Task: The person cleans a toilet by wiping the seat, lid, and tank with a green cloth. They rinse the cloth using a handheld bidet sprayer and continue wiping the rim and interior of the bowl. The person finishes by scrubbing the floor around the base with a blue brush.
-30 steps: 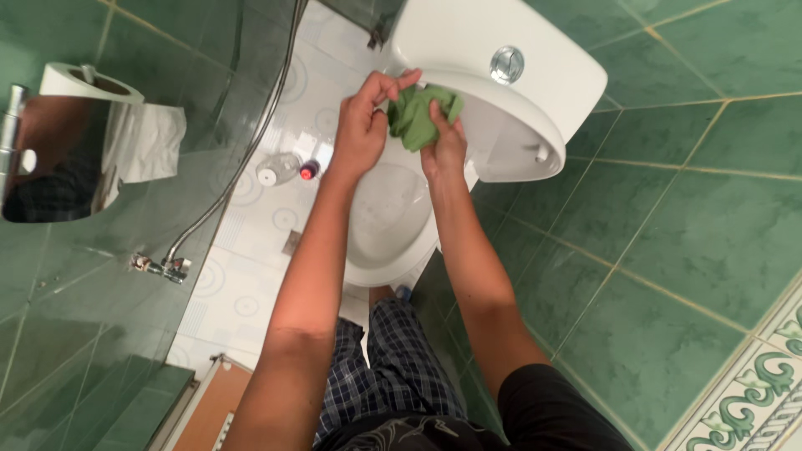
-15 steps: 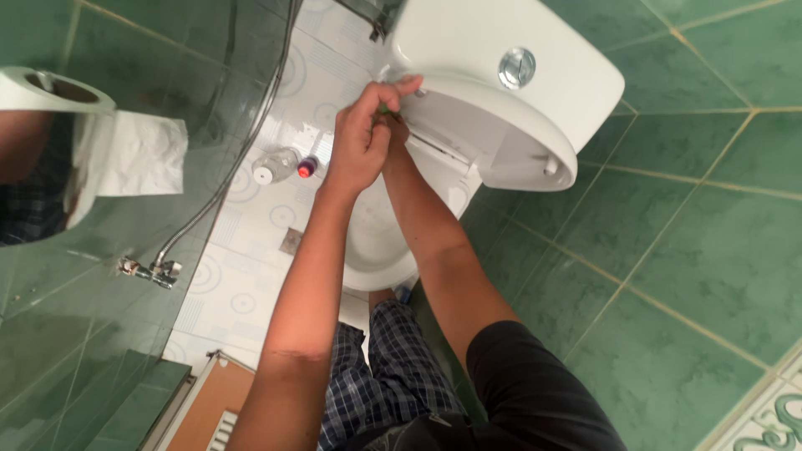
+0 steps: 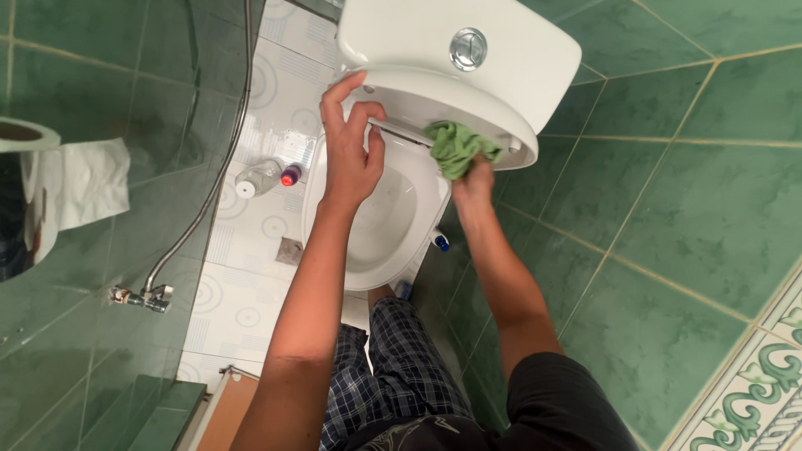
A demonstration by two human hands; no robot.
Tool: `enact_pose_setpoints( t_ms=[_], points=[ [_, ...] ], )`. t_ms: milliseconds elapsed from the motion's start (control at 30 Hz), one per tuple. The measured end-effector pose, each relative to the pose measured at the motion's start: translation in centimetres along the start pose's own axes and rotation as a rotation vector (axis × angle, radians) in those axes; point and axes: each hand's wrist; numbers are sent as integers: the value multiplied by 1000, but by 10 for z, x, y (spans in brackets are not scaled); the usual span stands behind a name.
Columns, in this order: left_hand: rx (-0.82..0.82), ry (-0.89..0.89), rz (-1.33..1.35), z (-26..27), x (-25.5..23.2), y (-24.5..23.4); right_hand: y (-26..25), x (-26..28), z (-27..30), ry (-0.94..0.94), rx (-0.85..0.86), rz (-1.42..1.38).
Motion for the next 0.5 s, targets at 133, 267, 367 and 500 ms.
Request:
enact_pose_setpoints(
  t_ms=[133, 267, 367, 500],
  points=[
    [-33, 20, -58, 4, 3, 8, -29, -52, -39, -55, -333, 173],
    [-68, 21, 17, 4, 5, 13, -24, -34, -33, 22, -266, 47],
    [-100, 7, 51, 1, 4, 14, -11, 30, 21, -7, -69, -100],
    [-170, 9, 33, 0, -1, 17, 6, 49, 37, -96, -15, -240]
  ],
)
Point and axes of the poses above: each hand's wrist, its own z-axis away from the middle knuckle, its own y-axis out of the palm, x = y × z, and after that the axes turned 9 degrees about -y, right-handed
